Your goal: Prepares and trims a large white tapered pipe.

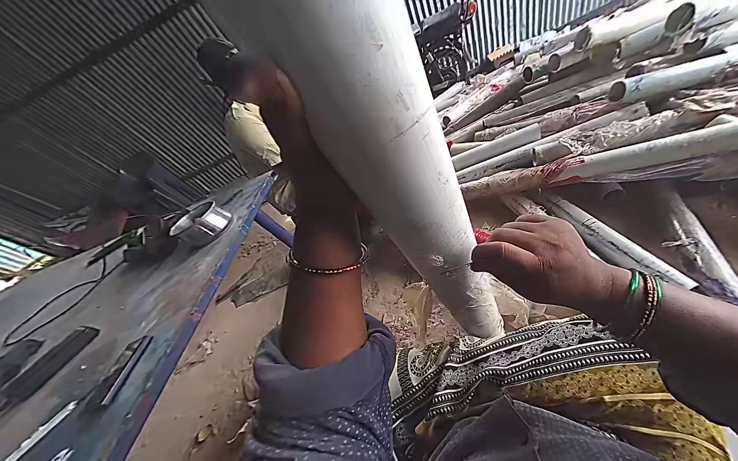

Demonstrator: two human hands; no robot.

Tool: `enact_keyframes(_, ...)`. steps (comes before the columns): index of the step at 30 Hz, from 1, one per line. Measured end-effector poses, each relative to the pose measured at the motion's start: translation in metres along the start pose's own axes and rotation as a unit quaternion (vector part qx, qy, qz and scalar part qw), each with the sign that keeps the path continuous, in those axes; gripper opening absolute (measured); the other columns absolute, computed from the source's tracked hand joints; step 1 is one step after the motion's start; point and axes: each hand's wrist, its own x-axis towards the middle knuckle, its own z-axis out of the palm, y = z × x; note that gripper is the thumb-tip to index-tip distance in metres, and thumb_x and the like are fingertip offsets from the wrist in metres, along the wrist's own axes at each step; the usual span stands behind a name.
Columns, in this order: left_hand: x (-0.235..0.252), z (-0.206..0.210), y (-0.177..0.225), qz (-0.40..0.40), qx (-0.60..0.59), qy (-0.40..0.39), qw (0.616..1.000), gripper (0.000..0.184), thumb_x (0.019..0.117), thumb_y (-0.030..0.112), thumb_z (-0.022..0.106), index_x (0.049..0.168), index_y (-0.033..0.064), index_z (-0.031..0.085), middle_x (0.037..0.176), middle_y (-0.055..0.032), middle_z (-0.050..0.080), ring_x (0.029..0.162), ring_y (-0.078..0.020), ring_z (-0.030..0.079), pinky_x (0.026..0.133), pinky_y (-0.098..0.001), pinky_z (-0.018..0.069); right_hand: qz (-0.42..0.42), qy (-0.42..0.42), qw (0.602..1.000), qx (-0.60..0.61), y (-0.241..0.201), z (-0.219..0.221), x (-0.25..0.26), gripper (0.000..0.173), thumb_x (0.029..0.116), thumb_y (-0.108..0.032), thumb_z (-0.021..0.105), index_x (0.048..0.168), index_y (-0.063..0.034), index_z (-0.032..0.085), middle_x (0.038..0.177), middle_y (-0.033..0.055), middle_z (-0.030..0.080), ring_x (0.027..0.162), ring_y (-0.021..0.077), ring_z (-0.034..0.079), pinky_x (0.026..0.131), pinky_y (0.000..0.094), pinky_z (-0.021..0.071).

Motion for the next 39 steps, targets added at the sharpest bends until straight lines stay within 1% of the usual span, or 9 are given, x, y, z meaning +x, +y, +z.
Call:
enact_keyframes(3,0.003,0.022,0.011,0.001,0.044,-0.017,0.999,0.025,0.1079,0.023,0.026,0.118,0.0082,0.044,0.100,0.0055,0.063,0.099,-0.0016,0.064,0.093,-0.0250,0.0543,0.027,0.022,0.998,-0.059,-0.002,-0.015,0.023,0.026,0.1048,-0.020,0.049,0.089,-0.0081,0.066,0.062,0.0038,0.056,0.054,0.0192,0.055,0.048,0.0331,0.0389)
enact_keyframes(6,0.004,0.030,0.008,-0.038,0.060,-0.006,0.997,0.054,0.1032,0.031,0.045,0.142,-0.0034,0.030,0.116,-0.0052,0.058,0.107,-0.0073,0.063,0.097,-0.0269,0.0542,0.023,0.006,0.994,-0.108,0.009,-0.011,0.018,0.023,0.1041,-0.017,0.051,0.091,-0.0069,0.066,0.061,0.0071,0.055,0.053,0.0249,0.056,0.047,0.0372,0.0391)
enact_keyframes(12,0.004,0.034,0.006,-0.056,0.059,0.003,0.997,0.070,0.0990,0.035,0.053,0.147,-0.0048,0.023,0.121,-0.0072,0.057,0.108,-0.0074,0.063,0.096,-0.0263,0.0551,0.017,-0.085,0.993,-0.074,0.007,-0.005,-0.029,0.024,0.1013,-0.017,0.050,0.089,-0.0110,0.070,0.060,0.0039,0.054,0.053,0.0220,0.057,0.047,0.0362,0.0425)
enact_keyframes(18,0.001,0.039,0.011,-0.058,0.048,0.006,0.997,0.065,0.0989,0.034,0.054,0.144,-0.0037,0.025,0.117,-0.0045,0.058,0.104,-0.0055,0.064,0.092,-0.0247,0.0566,0.025,0.010,0.993,-0.112,0.002,-0.025,0.009,0.018,0.1026,-0.014,0.052,0.091,-0.0075,0.064,0.067,0.0080,0.062,0.059,0.0244,0.061,0.052,0.0370,0.0441)
enact_keyframes(24,0.000,0.032,0.015,-0.067,0.059,0.010,0.996,0.069,0.0980,0.037,0.056,0.145,-0.0031,0.026,0.118,-0.0030,0.059,0.106,-0.0048,0.064,0.095,-0.0251,0.0557,-0.007,-0.065,0.994,-0.089,0.009,-0.001,-0.027,0.019,0.0991,-0.015,0.052,0.091,-0.0116,0.070,0.060,0.0043,0.055,0.052,0.0222,0.057,0.047,0.0363,0.0423)
enact_keyframes(26,0.002,0.029,0.012,-0.060,0.061,0.025,0.996,0.059,0.0980,0.037,0.055,0.138,-0.0001,0.034,0.113,-0.0009,0.062,0.103,-0.0050,0.065,0.093,-0.0265,0.0569,-0.002,-0.034,0.996,-0.083,0.007,-0.005,-0.023,0.021,0.1018,-0.017,0.052,0.089,-0.0109,0.067,0.061,0.0038,0.056,0.053,0.0204,0.056,0.049,0.0344,0.0418)
enact_keyframes(29,0.000,0.027,0.012,-0.059,0.081,0.029,0.995,0.064,0.0990,0.040,0.053,0.142,-0.0014,0.031,0.117,-0.0022,0.060,0.107,-0.0047,0.063,0.096,-0.0256,0.0551,0.010,0.022,0.995,-0.101,0.006,-0.017,0.002,0.022,0.1026,-0.015,0.050,0.089,-0.0074,0.066,0.064,0.0061,0.061,0.056,0.0219,0.060,0.050,0.0356,0.0433)
enact_keyframes(35,0.001,0.027,0.012,-0.043,0.047,0.018,0.998,0.053,0.0990,0.035,0.056,0.134,-0.0001,0.037,0.109,-0.0006,0.063,0.101,-0.0062,0.066,0.092,-0.0283,0.0580,-0.014,-0.044,0.994,-0.095,0.012,0.005,-0.019,0.022,0.1024,-0.018,0.051,0.091,-0.0119,0.069,0.061,0.0039,0.055,0.053,0.0215,0.056,0.048,0.0352,0.0415)
enact_keyframes(39,0.002,0.026,0.012,-0.060,0.080,0.028,0.995,0.062,0.0985,0.037,0.054,0.141,-0.0028,0.032,0.114,-0.0025,0.062,0.102,-0.0054,0.066,0.092,-0.0264,0.0575,0.000,-0.019,0.996,-0.082,0.000,-0.004,-0.008,0.025,0.1040,-0.019,0.050,0.086,-0.0092,0.065,0.060,0.0038,0.055,0.052,0.0200,0.055,0.047,0.0342,0.0395)
